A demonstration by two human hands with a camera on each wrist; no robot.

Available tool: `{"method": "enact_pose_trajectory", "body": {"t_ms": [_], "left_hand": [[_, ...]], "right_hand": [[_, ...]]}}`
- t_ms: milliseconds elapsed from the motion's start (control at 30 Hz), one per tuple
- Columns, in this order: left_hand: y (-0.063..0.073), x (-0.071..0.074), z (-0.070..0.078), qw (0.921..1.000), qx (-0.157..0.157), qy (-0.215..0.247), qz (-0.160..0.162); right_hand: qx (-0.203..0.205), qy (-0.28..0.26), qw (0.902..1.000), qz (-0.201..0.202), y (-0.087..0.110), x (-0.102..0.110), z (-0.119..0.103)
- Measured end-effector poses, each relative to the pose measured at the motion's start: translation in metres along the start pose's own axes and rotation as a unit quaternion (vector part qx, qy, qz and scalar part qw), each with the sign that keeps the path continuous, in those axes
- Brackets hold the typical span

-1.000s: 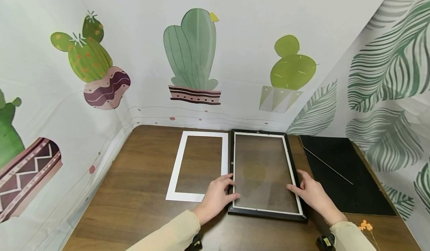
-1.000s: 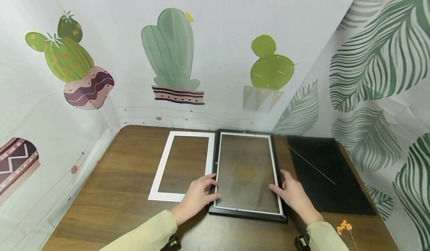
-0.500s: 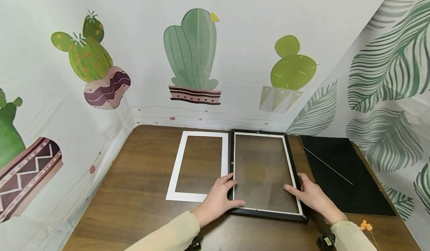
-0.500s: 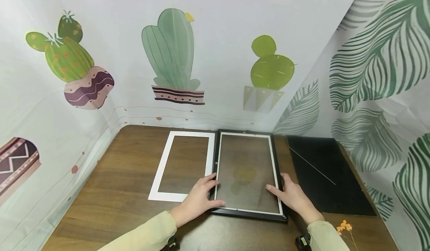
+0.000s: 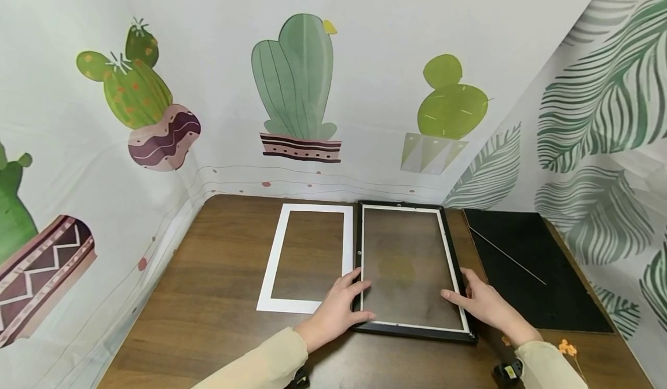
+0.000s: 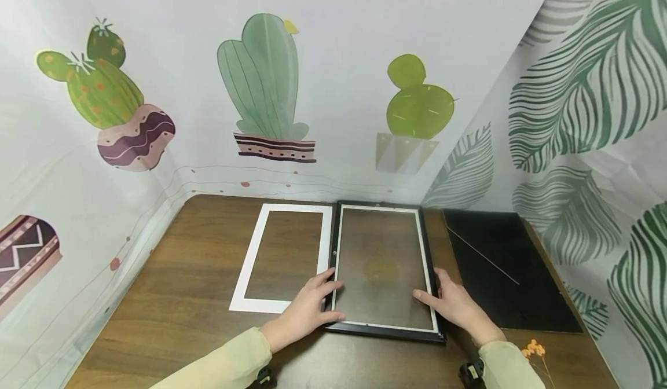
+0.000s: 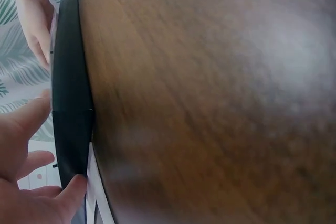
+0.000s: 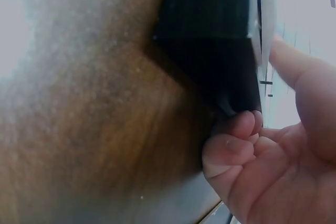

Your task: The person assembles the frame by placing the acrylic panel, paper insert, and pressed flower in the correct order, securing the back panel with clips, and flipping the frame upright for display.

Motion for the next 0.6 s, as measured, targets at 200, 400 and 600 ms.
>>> {"method": "enact_pose_trajectory", "body": {"t_ms": [200,400,600], "left_hand": [[-0.0011,0.0006,0.0002,0.9997,-0.024,-0.006,-0.01],[-0.0019,-0.0001,-0.002,0.9988,-0.025,-0.003,-0.041],[-0.0023,-0.0015,-0.0045,0.9986,-0.028,-0.011,-0.043]], "right_hand": [[0.012,0.0,0.9999,-0.008,0.0004,0.0002,-0.0019],[0.023,-0.008,0.9996,-0.018,0.0024,0.0005,-0.0028],[0.028,-0.003,0.9992,-0.028,0.0027,-0.0001,-0.0036]]}}
Point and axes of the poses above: each hand's wrist, its own y-axis away from the middle knuckle, its own x-axis out of the back of the hand, z = x × y, the point moved 8 cm from there along -y, towards the middle knuckle, and after that the axes turned 10 degrees about z, right-handed, at the moved point
